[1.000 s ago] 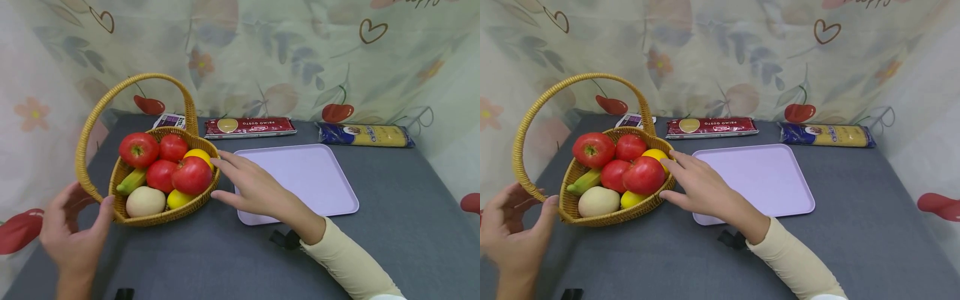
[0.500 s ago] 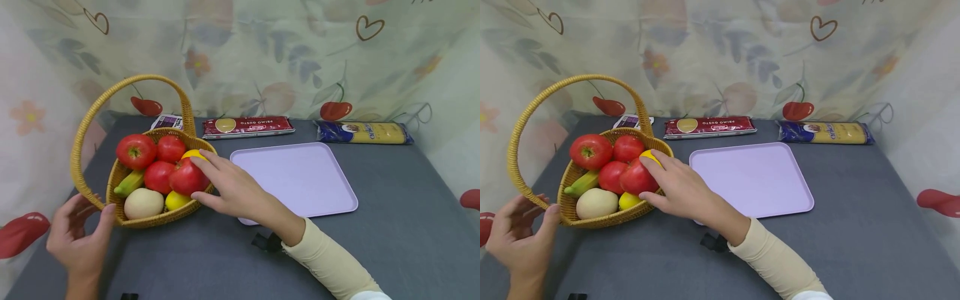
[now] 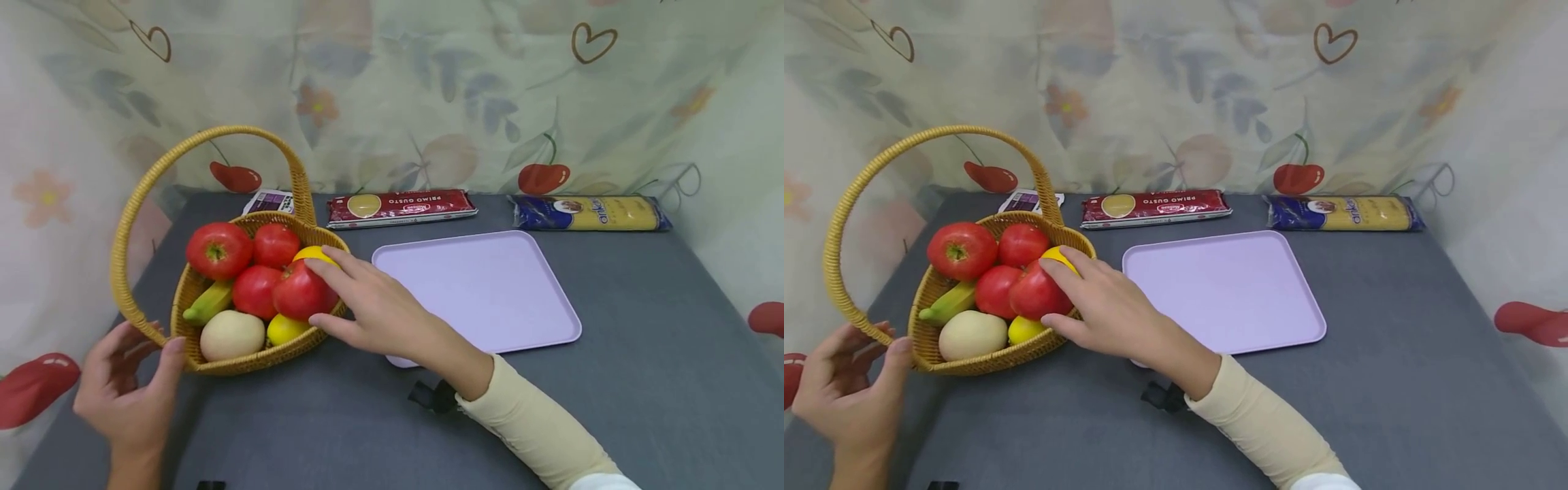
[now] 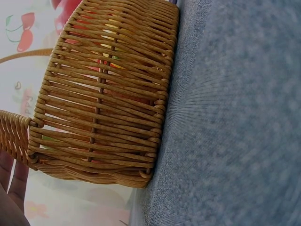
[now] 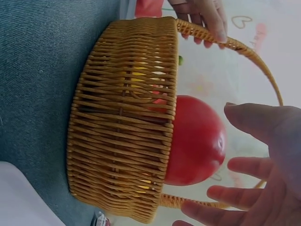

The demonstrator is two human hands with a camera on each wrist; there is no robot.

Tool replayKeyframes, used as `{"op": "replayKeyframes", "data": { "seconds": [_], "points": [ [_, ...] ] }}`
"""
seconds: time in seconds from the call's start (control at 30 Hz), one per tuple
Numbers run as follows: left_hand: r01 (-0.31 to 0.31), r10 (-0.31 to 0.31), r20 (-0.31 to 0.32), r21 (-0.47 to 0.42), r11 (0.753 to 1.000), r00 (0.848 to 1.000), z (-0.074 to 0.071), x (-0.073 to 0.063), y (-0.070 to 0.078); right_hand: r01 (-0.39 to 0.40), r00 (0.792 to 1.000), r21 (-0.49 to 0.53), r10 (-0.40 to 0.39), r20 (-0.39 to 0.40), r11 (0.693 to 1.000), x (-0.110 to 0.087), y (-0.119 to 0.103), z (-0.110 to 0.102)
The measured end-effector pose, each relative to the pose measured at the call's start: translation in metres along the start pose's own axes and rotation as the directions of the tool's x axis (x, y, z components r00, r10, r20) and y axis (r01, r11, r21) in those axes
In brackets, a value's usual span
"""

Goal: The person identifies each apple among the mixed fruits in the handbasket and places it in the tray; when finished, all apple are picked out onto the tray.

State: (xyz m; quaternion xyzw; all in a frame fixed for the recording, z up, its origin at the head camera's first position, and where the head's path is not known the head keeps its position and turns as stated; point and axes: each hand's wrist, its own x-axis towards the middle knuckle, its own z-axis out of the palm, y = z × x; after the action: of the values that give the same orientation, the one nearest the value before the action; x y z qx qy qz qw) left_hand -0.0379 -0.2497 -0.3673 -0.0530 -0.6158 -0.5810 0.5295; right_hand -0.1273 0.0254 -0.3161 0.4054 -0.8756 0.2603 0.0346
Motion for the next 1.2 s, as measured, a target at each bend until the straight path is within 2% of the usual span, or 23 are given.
{"op": "replayKeyframes", "data": {
  "seconds": [0.23, 0.5, 0.77, 1.07, 1.2],
  "points": [
    [0.004, -0.004, 0.008, -0.013, 1.000, 1.000, -0.002, 0.000, 0.000, -0.001, 1.000, 0.014, 0.001, 0.019, 1.000, 0.004, 0.000, 0.008],
    [0.008, -0.009, 0.018, 0.008, 1.000, 1.000, -0.001, 0.001, 0.002, 0.057, 0.996, 0.045, -0.054, -0.065, 0.997, 0.010, 0.004, 0.023],
    [0.009, -0.009, 0.013, 0.016, 1.000, 1.000, -0.001, 0.000, 0.002, 0.058, 0.990, 0.036, -0.053, -0.133, 0.998, 0.014, 0.005, 0.031],
    [0.006, -0.007, 0.022, 0.020, 1.000, 1.000, -0.001, 0.000, 0.002, 0.024, 0.995, 0.055, -0.018, -0.099, 0.998, 0.015, 0.005, 0.041],
    [0.001, -0.001, 0.012, 0.017, 1.000, 1.000, -0.002, -0.001, 0.002, 0.035, 0.992, 0.094, -0.023, -0.127, 0.995, 0.016, 0.006, 0.043]
  ]
}}
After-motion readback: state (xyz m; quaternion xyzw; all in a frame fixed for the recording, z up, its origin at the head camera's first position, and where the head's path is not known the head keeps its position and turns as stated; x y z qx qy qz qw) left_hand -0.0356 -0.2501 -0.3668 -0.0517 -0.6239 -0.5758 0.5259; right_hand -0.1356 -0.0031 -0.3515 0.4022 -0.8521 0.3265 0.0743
